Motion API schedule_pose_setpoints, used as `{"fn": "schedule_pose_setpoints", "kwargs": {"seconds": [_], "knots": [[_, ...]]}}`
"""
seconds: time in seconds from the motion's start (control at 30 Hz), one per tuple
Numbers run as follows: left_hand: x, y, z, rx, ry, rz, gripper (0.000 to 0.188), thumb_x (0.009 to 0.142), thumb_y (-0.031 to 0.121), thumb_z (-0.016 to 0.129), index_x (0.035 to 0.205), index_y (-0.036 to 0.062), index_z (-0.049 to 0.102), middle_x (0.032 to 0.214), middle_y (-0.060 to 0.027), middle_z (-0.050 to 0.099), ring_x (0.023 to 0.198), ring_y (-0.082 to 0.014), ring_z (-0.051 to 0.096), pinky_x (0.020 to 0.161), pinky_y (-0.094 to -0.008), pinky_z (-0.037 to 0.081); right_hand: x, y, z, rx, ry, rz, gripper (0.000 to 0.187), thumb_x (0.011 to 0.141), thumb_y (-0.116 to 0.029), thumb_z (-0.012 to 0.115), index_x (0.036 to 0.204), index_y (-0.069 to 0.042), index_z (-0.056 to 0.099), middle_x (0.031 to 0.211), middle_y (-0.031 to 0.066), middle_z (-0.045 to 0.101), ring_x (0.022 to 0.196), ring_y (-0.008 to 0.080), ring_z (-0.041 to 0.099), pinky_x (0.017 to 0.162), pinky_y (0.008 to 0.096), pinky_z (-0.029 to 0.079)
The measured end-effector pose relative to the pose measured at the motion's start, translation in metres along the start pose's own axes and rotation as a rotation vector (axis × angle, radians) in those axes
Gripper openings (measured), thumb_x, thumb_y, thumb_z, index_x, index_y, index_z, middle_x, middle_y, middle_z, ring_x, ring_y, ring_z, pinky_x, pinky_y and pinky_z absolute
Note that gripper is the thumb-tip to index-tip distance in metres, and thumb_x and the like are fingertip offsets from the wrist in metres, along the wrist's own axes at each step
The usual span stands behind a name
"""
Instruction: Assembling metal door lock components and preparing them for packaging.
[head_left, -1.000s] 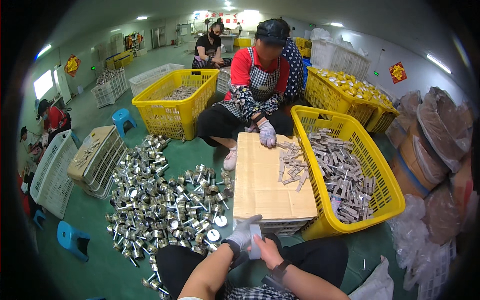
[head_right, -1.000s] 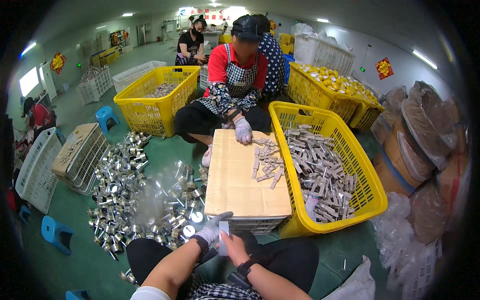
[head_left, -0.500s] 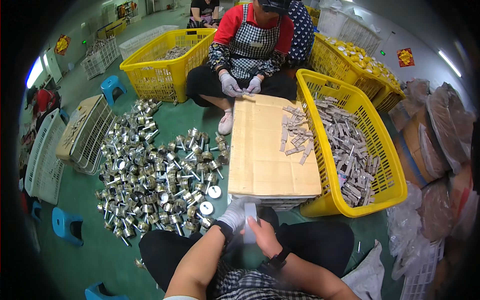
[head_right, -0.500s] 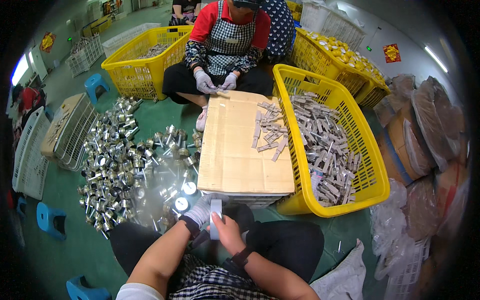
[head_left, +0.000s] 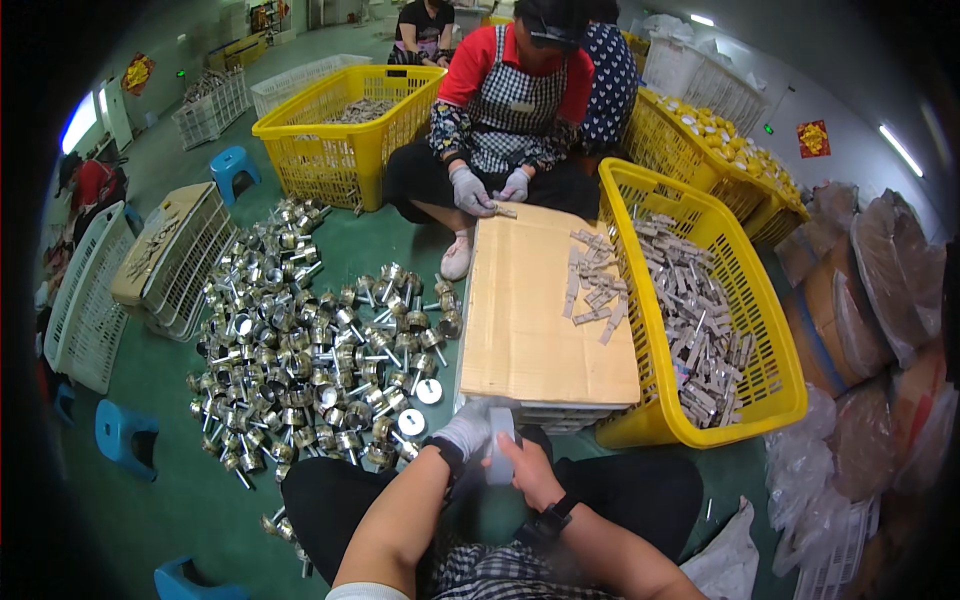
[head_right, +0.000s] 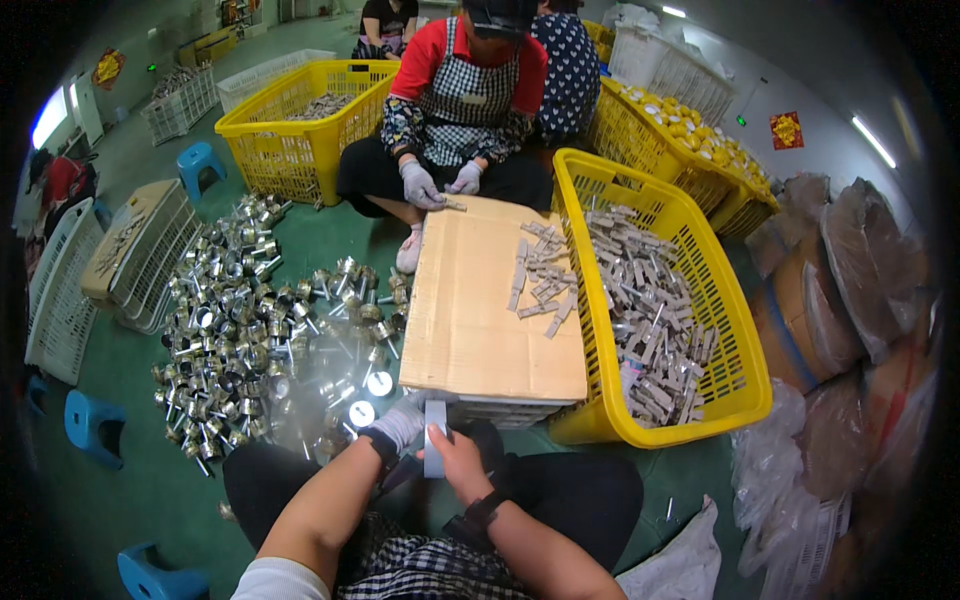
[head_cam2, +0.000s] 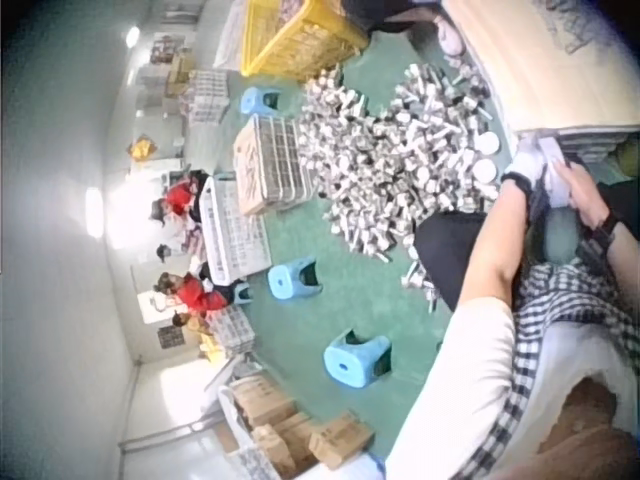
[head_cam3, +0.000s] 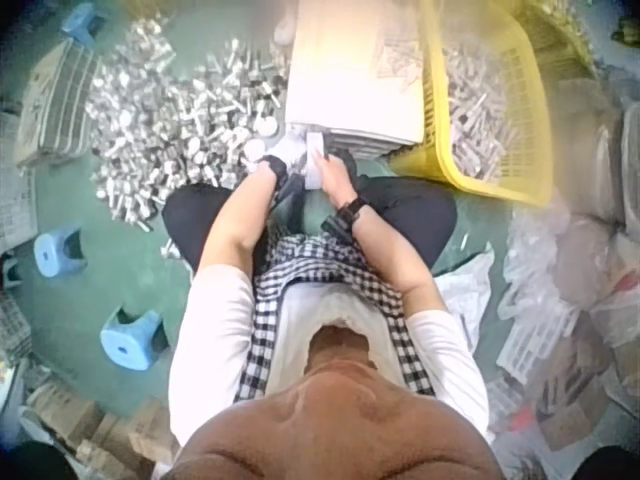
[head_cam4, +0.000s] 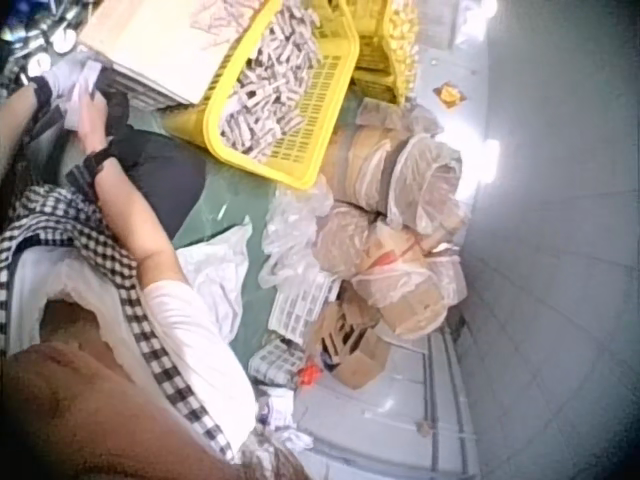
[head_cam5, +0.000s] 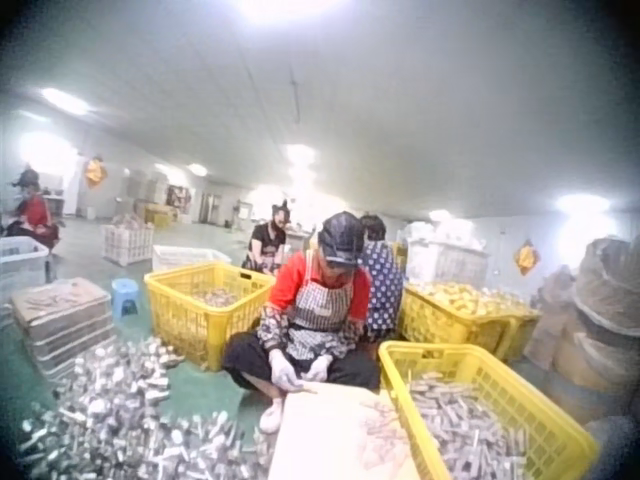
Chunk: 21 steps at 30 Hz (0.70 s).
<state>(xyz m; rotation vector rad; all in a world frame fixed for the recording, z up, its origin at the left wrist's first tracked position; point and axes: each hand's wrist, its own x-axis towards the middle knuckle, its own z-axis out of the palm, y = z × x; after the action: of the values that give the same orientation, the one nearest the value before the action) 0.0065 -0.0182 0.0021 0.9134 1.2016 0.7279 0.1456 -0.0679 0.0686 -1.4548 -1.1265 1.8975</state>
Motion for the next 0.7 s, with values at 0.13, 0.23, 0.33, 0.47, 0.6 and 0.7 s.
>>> {"fn": "schedule_pose_setpoints", "kwargs": {"seconds": [0.13,0.23,0.33,0.47,0.6,0.7], "knots": [[-0.007,0.000,0.017,-0.065,0.078,0.110,0.039,0.082,0.000,0.047,0.117,0.0152,0.057,0.093,-0.0092,0.058,0.079,-0.0218,0.056,0.056,-0.0386,0.049,-0.002,0.004,-0.005,0.019,-0.004,0.008,0.041,0.090,-0.038,0.050,0.099,0.001,0.057,0.082,0.0102,0.065,0.071,0.0140,0.060,0.065,0.0264,0.046],[-0.013,0.008,0.017,-0.162,0.059,0.026,0.040,0.082,0.000,0.047,0.117,0.0167,0.057,0.094,-0.0094,0.058,0.078,-0.0225,0.056,0.054,-0.0403,0.049,0.000,0.010,-0.003,0.013,0.004,-0.010,0.030,0.092,-0.035,0.046,0.099,-0.008,0.057,0.079,0.0022,0.064,0.055,0.0058,0.053,0.039,0.0182,0.027],[-0.012,0.005,0.009,-0.093,0.059,0.068,0.040,0.082,-0.001,0.046,0.115,0.0177,0.058,0.093,-0.0095,0.057,0.078,-0.0236,0.056,0.053,-0.0430,0.048,0.002,0.012,-0.001,0.031,-0.007,-0.006,0.031,0.091,-0.036,0.046,0.100,-0.008,0.056,0.079,0.0023,0.064,0.058,0.0065,0.054,0.040,0.0184,0.027],[-0.013,0.018,0.011,-0.070,0.061,-0.014,0.050,0.064,0.001,0.067,0.113,0.0107,0.058,0.096,-0.0053,0.060,0.083,-0.0163,0.056,0.073,-0.0300,0.049,0.005,0.011,-0.006,0.015,0.002,0.005,0.032,0.091,-0.038,0.046,0.101,-0.008,0.056,0.081,0.0026,0.064,0.061,0.0068,0.055,0.042,0.0189,0.027],[-0.002,-0.001,0.002,0.096,0.058,0.111,0.044,0.064,0.002,0.069,0.107,0.0085,0.061,0.097,-0.0056,0.062,0.085,-0.0162,0.058,0.079,-0.0294,0.048,0.000,0.008,-0.002,0.011,-0.028,0.024,0.031,0.091,-0.036,0.048,0.100,-0.007,0.055,0.081,0.0016,0.063,0.067,0.0056,0.054,0.046,0.0195,0.031],[0.018,-0.024,-0.004,0.222,0.053,0.214,0.040,0.064,0.004,0.070,0.103,0.0072,0.062,0.100,-0.0066,0.062,0.090,-0.0164,0.058,0.083,-0.0290,0.046,0.016,0.034,-0.010,-0.076,0.114,-0.113,0.025,0.088,-0.027,0.056,0.099,-0.005,0.053,0.081,0.0008,0.059,0.071,0.0061,0.053,0.056,0.0205,0.039]]}}
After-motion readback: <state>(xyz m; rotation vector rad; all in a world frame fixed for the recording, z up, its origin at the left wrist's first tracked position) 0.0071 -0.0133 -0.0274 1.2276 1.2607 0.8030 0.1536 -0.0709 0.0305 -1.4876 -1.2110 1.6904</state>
